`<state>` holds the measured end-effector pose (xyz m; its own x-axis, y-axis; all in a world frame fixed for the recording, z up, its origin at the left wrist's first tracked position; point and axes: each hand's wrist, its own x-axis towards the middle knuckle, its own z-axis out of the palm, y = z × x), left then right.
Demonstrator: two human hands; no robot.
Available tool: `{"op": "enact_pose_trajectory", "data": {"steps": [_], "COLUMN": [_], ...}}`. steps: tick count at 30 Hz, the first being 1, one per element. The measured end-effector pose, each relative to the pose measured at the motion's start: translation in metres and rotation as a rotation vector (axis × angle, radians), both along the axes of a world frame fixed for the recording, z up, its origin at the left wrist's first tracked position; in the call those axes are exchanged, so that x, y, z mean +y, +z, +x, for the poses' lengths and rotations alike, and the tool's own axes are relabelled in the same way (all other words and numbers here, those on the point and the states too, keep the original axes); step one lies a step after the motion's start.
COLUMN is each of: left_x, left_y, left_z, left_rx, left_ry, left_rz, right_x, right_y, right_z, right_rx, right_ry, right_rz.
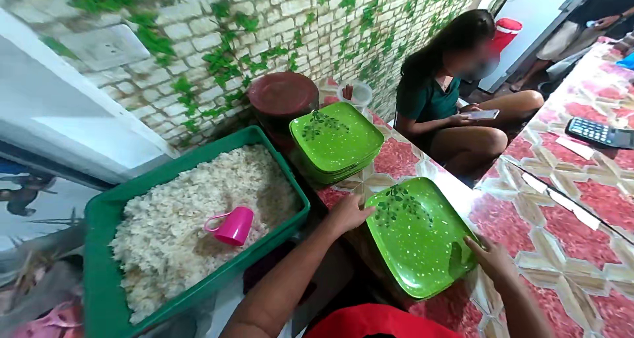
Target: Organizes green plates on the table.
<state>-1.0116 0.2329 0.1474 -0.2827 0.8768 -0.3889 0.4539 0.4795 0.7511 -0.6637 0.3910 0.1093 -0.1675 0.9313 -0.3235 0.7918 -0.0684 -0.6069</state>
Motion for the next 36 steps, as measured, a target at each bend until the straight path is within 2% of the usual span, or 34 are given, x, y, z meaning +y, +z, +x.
{"op": "enact_pose_trajectory", "data": {"steps": [1, 3, 6, 9, 12, 15, 22, 26, 33, 36], "left_x": [-0.004, -0.011, 0.001, 0.026, 0.042, 0.046, 0.045, 0.053, 0.064, 0.062], "left_y": [0.02, 0.049, 0.053, 0.032, 0.013, 0.011, 0.021, 0.045, 0.092, 0.11], "left_z": [-0.017, -0.061, -0.14, -0.191, -0.202, -0.201, -0.201, -0.19, -0.153, -0.126], "left_rx": [-0.008, -0.012, -0.06, -0.15, -0.24, -0.249, -0.212, -0.161, -0.143, -0.185], "left_ry": [0.043, 0.221, 0.551, 0.772, 0.847, 0.861, 0.831, 0.783, 0.64, 0.553], "left_rz": [0.072, 0.235, 0.424, 0.299, 0.198, 0.214, 0.341, 0.399, 0.51, 0.636], "right_x": [0.01, 0.025, 0.036, 0.064, 0.085, 0.072, 0.06, 0.056, 0.062, 0.059], "right_y": [0.011, 0.041, 0.078, 0.057, 0.025, 0.035, 0.043, 0.056, 0.065, 0.07], "right_z": [-0.003, -0.031, -0.116, -0.207, -0.277, -0.318, -0.326, -0.317, -0.269, -0.24], "right_rx": [-0.054, 0.022, 0.28, 0.513, 0.534, 0.542, 0.662, 0.807, 1.044, 1.081], "right_ry": [0.082, 0.159, 0.258, 0.232, 0.163, 0.075, -0.144, -0.279, -0.381, -0.438], "right_rz": [0.103, 0.201, 0.089, -0.13, -0.301, -0.366, -0.269, -0.274, -0.317, -0.325]}}
